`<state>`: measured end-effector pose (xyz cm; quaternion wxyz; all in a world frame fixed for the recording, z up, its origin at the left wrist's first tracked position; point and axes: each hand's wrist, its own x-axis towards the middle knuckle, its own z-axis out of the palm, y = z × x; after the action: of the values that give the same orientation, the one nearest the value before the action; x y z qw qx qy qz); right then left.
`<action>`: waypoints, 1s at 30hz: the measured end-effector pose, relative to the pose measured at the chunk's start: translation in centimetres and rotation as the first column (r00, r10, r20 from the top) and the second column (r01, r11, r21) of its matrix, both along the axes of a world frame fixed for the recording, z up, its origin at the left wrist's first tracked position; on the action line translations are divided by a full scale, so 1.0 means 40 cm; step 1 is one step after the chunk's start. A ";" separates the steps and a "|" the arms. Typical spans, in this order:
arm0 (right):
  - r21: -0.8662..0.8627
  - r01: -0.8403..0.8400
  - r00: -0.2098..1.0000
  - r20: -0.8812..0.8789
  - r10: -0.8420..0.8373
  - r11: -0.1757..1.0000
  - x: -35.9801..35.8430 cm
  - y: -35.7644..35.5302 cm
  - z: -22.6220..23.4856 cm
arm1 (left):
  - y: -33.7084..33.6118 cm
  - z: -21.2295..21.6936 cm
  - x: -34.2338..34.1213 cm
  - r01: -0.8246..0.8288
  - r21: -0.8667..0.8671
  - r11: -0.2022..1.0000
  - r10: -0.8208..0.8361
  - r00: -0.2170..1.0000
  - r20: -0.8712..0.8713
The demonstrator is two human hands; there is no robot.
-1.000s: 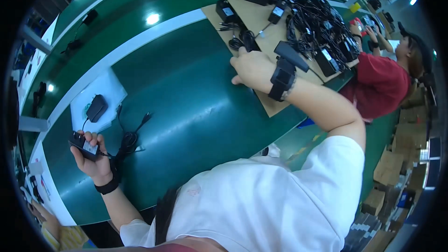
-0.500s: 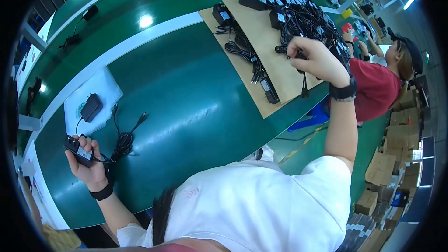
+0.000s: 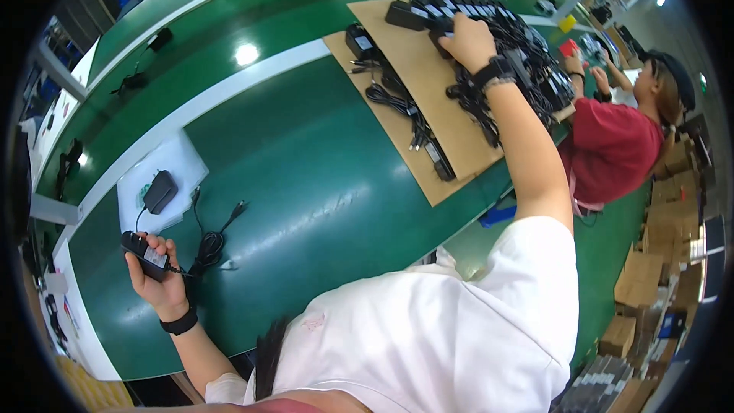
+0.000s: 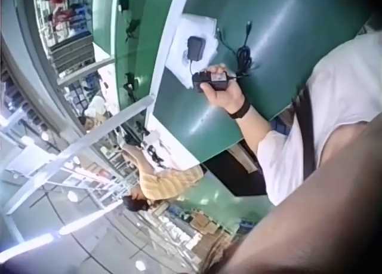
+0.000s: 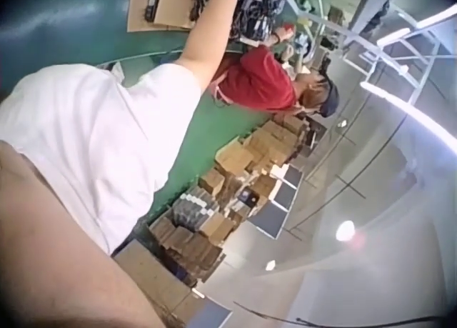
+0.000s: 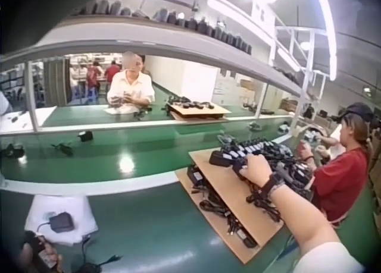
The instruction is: The person packages power adapters by hand, picking up an adapter and a plastic bag, placing the adapter inside the bag, and setting the bagged item on the table.
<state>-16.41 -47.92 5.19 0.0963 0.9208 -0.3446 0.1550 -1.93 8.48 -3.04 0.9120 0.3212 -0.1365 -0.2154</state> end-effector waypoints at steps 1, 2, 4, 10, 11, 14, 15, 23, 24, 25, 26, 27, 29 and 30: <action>0.019 0.014 1.000 0.027 -0.014 1.000 -0.002 0.000 0.004 | -0.004 0.002 0.001 -0.008 0.007 1.000 0.008 1.000 0.001; 0.000 -0.063 0.995 0.081 0.063 0.998 -0.005 0.019 0.015 | -0.010 0.000 0.001 -0.030 0.008 1.000 0.030 1.000 -0.001; 0.054 -0.182 0.977 0.124 0.174 0.982 -0.003 0.082 0.058 | -0.010 -0.004 -0.008 -0.091 0.074 0.993 0.094 0.995 -0.038; -0.036 -0.681 0.730 0.038 0.682 0.731 0.091 0.040 -0.003 | -0.017 -0.005 -0.007 -0.093 0.108 0.990 0.096 0.995 -0.030; -0.036 -0.644 0.761 0.067 0.645 0.764 0.109 0.030 -0.016 | -0.018 -0.007 -0.004 -0.104 0.110 0.989 0.107 0.994 -0.019; -0.003 -0.392 0.916 0.096 0.390 0.920 0.134 -0.013 -0.041 | -0.007 -0.004 0.005 -0.032 0.072 0.997 0.028 0.998 0.056; 0.049 -0.258 0.965 0.066 0.255 0.965 0.134 -0.013 -0.038 | -0.001 -0.004 0.002 -0.033 0.071 0.997 0.030 0.999 0.040; -0.120 -0.304 0.953 -0.037 0.301 0.945 0.163 0.080 0.042 | -0.024 0.039 -0.005 -0.083 0.096 0.992 0.086 0.996 -0.025; -0.182 -0.380 0.924 -0.031 0.381 0.907 0.182 0.126 0.055 | -0.040 0.064 -0.011 -0.077 0.094 0.993 0.080 0.997 -0.024; -0.029 -0.509 0.860 0.024 0.510 0.860 0.194 0.234 0.114 | -0.047 0.087 -0.017 -0.066 0.070 0.995 0.068 0.997 -0.023; 0.054 -0.616 0.788 0.045 0.614 0.786 0.216 0.304 0.148 | -0.066 0.120 -0.018 -0.039 0.046 0.998 0.040 0.999 -0.013; 0.221 -0.672 0.731 0.050 0.680 0.707 0.236 0.385 0.191 | -0.098 0.164 -0.023 0.010 -0.002 1.000 -0.010 1.000 0.028; 0.240 -0.895 0.421 0.181 0.889 0.375 0.285 0.486 0.196 | -0.175 0.216 0.002 0.092 -0.131 0.987 -0.077 0.990 0.117; 0.277 -0.953 0.198 0.269 0.943 0.121 0.341 0.561 0.189 | -0.179 0.262 -0.012 0.072 -0.169 0.983 -0.041 0.983 0.180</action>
<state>-2.78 -25.46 12.73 -0.2115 0.9244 0.2933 0.1215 -2.40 1.31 7.45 0.9146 0.2536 -0.2441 -0.1991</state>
